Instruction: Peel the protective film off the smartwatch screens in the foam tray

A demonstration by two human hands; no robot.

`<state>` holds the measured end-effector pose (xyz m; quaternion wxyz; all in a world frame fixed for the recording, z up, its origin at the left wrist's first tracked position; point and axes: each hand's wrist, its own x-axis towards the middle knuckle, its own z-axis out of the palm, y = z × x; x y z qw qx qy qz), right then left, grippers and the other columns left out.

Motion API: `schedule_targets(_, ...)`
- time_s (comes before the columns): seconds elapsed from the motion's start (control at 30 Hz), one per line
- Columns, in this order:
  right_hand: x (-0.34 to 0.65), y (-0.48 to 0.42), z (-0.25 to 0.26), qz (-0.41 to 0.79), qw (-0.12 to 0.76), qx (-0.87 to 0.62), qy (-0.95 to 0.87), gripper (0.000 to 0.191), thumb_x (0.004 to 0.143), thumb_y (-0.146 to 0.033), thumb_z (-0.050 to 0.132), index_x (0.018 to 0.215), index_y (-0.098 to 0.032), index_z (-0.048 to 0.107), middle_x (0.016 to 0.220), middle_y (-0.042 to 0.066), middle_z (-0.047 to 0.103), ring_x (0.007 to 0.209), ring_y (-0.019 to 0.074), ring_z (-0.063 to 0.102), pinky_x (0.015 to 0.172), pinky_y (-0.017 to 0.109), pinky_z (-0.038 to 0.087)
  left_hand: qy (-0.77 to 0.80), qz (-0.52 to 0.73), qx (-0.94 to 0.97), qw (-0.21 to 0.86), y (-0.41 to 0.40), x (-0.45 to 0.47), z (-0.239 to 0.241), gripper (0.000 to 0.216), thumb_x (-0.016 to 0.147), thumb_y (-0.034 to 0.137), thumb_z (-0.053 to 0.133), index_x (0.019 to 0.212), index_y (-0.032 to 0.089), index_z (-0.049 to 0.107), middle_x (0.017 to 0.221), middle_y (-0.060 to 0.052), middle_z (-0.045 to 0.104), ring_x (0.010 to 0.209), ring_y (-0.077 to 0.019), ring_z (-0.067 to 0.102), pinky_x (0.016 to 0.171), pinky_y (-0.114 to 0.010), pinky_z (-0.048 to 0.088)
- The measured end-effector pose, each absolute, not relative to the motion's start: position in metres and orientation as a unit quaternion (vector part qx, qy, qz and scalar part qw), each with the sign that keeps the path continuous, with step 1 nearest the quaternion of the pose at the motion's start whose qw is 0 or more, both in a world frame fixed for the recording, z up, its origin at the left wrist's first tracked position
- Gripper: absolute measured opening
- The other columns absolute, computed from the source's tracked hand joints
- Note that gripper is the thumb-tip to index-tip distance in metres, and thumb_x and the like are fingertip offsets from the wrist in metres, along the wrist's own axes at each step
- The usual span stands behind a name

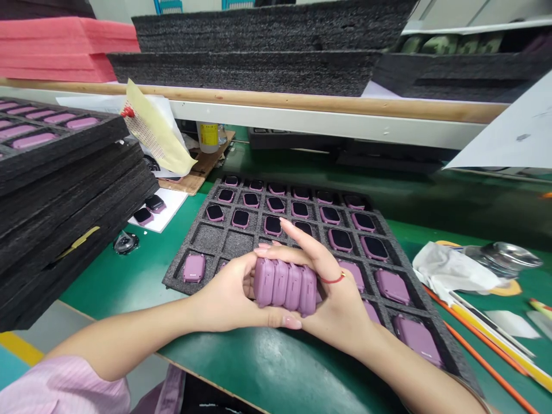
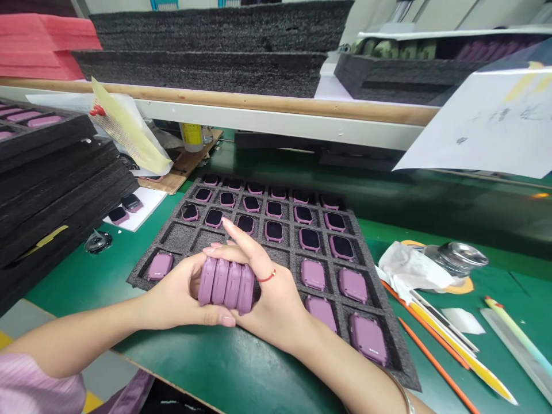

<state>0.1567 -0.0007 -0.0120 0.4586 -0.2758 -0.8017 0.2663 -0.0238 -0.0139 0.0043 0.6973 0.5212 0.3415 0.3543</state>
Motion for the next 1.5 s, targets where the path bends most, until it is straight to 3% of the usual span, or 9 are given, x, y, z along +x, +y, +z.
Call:
schedule_targets(0.2, 0.157, -0.001, -0.012, 0.254, 0.447, -0.276, -0.812, 0.090, 0.080, -0.015, 0.076, 0.156, -0.030, 0.029, 0.142, 0.008, 0.062, 0.121, 0.0252, 0.068, 0.108, 0.043, 0.056, 0.305, 0.363, 0.484, 0.736, -0.012, -0.026, -0.002, 0.049, 0.082, 0.046, 0.078, 0.117, 0.017, 0.061, 0.115, -0.009, 0.069, 0.110, -0.0250, 0.065, 0.096, -0.036, 0.050)
schedule_targets(0.43, 0.155, -0.001, -0.013, 0.242, 0.432, -0.266, -0.827, 0.096, 0.079, -0.010, 0.070, 0.159, -0.031, 0.021, 0.131, 0.005, 0.069, 0.122, 0.0238, 0.067, 0.107, 0.041, 0.055, 0.305, 0.374, 0.410, 0.774, -0.009, -0.021, -0.002, 0.061, 0.086, 0.071, 0.059, 0.114, 0.016, 0.065, 0.097, -0.008, 0.070, 0.089, -0.0228, 0.067, 0.078, -0.032, 0.052)
schedule_targets(0.63, 0.154, -0.001, -0.017, 0.251, 0.414, -0.254, -0.837, 0.091, 0.087, -0.023, 0.073, 0.160, -0.030, 0.019, 0.130, 0.007, 0.070, 0.122, 0.0256, 0.067, 0.107, 0.045, 0.055, 0.323, 0.370, 0.541, 0.683, -0.008, -0.020, 0.000, 0.038, 0.072, 0.033, 0.087, 0.101, 0.016, 0.070, 0.102, -0.005, 0.069, 0.100, -0.0216, 0.064, 0.096, -0.034, 0.049)
schedule_targets(0.83, 0.157, -0.006, -0.007, 0.194, 0.380, -0.246, -0.870, 0.097, 0.086, -0.038, 0.074, 0.161, -0.029, 0.013, 0.148, 0.014, 0.054, 0.140, 0.0313, 0.050, 0.116, 0.055, 0.043, 0.410, 0.398, 0.590, 0.571, -0.012, -0.024, 0.001, 0.051, 0.066, 0.033, 0.091, 0.109, 0.019, 0.070, 0.111, -0.007, 0.072, 0.108, -0.0270, 0.065, 0.100, -0.038, 0.048)
schedule_targets(0.9, 0.159, -0.007, -0.004, 0.246, 0.404, -0.260, -0.842, 0.096, 0.084, -0.055, 0.072, 0.160, -0.030, 0.018, 0.152, 0.014, 0.049, 0.140, 0.0320, 0.049, 0.118, 0.054, 0.041, 0.410, 0.420, 0.621, 0.520, -0.014, -0.026, 0.003, 0.049, 0.067, 0.035, 0.090, 0.110, 0.021, 0.070, 0.113, -0.006, 0.073, 0.108, -0.0263, 0.066, 0.102, -0.037, 0.048)
schedule_targets(1.03, 0.162, 0.000, -0.007, 0.403, 0.472, -0.322, -0.715, 0.064, 0.096, -0.064, 0.043, 0.151, -0.032, 0.038, 0.142, 0.010, 0.059, 0.132, 0.0256, 0.058, 0.113, 0.046, 0.047, 0.381, 0.432, 0.676, 0.459, -0.017, -0.030, 0.004, 0.040, 0.074, 0.033, 0.086, 0.110, 0.024, 0.071, 0.115, -0.005, 0.073, 0.111, -0.0230, 0.067, 0.105, -0.034, 0.045)
schedule_targets(1.13, 0.161, 0.005, -0.013, 0.543, 0.431, -0.344, -0.633, 0.070, 0.093, -0.073, 0.039, 0.147, -0.029, 0.042, 0.138, 0.012, 0.063, 0.119, 0.0265, 0.067, 0.099, 0.045, 0.058, 0.375, 0.435, 0.694, 0.434, -0.018, -0.030, 0.001, 0.039, 0.076, 0.035, 0.085, 0.111, 0.023, 0.071, 0.113, -0.005, 0.073, 0.111, -0.0229, 0.067, 0.104, -0.034, 0.046)
schedule_targets(1.3, 0.156, -0.001, -0.008, 0.639, 0.333, -0.324, -0.613, 0.089, 0.080, -0.072, 0.065, 0.148, -0.023, 0.038, 0.131, 0.014, 0.068, 0.118, 0.0291, 0.069, 0.097, 0.044, 0.060, 0.326, 0.429, 0.721, 0.436, -0.017, -0.028, -0.002, 0.034, 0.084, 0.036, 0.078, 0.114, 0.024, 0.070, 0.114, -0.006, 0.073, 0.111, -0.0220, 0.066, 0.103, -0.034, 0.048)
schedule_targets(1.5, 0.149, -0.011, -0.002, 0.514, 0.380, -0.389, -0.664, 0.101, 0.064, -0.029, 0.090, 0.150, -0.025, 0.038, 0.146, 0.012, 0.058, 0.130, 0.0287, 0.061, 0.107, 0.043, 0.054, 0.274, 0.419, 0.754, 0.424, -0.014, -0.029, -0.011, 0.033, 0.092, 0.036, 0.068, 0.123, 0.029, 0.070, 0.132, -0.011, 0.054, 0.135, -0.0280, 0.047, 0.116, -0.041, 0.039)
